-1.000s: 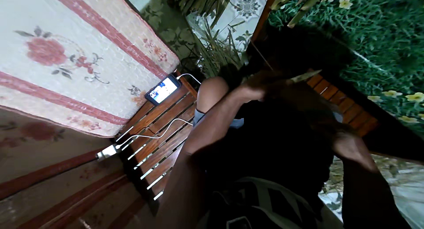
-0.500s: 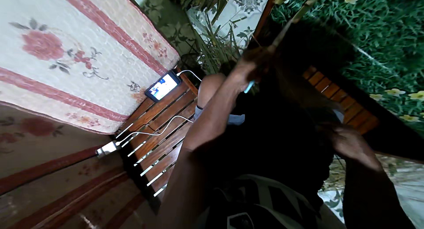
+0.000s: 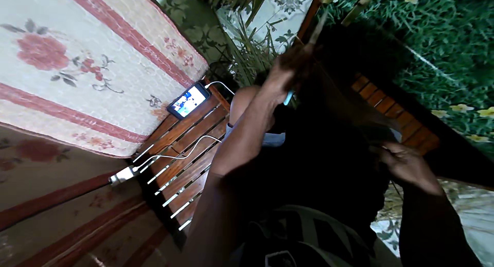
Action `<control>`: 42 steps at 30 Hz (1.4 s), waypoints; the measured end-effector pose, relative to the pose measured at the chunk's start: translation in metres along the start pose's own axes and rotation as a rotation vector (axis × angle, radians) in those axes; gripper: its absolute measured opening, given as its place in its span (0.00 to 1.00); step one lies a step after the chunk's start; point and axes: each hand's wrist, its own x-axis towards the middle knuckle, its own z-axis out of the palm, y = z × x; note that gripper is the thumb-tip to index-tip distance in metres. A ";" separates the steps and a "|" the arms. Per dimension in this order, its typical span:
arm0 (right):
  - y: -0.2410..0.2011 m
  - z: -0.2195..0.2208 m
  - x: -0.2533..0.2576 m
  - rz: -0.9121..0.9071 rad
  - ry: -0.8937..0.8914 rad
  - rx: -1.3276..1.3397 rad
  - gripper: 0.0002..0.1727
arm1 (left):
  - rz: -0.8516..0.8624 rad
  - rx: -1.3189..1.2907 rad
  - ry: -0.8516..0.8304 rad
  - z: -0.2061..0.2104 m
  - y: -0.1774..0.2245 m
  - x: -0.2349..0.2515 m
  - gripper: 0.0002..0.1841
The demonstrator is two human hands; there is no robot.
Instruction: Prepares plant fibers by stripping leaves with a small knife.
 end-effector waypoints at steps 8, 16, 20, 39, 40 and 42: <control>-0.045 0.004 0.012 0.057 -0.089 0.016 0.18 | -0.241 0.526 -0.392 0.044 -0.020 -0.022 0.15; 0.007 0.001 -0.007 -0.068 -0.016 0.018 0.16 | -0.117 0.070 -0.105 0.016 -0.006 -0.008 0.12; -0.008 -0.001 -0.002 -0.043 -0.006 -0.022 0.15 | -0.229 0.312 -0.275 0.034 -0.021 -0.017 0.13; 0.168 -0.059 -0.159 0.488 0.088 -0.070 0.13 | 0.279 0.244 0.301 -0.085 0.145 0.005 0.20; 0.168 -0.055 -0.162 0.469 0.083 -0.084 0.12 | 0.246 0.259 0.271 -0.076 0.135 0.006 0.20; 0.155 -0.046 -0.155 0.487 0.052 -0.135 0.13 | 0.115 0.344 0.188 -0.055 0.099 0.012 0.19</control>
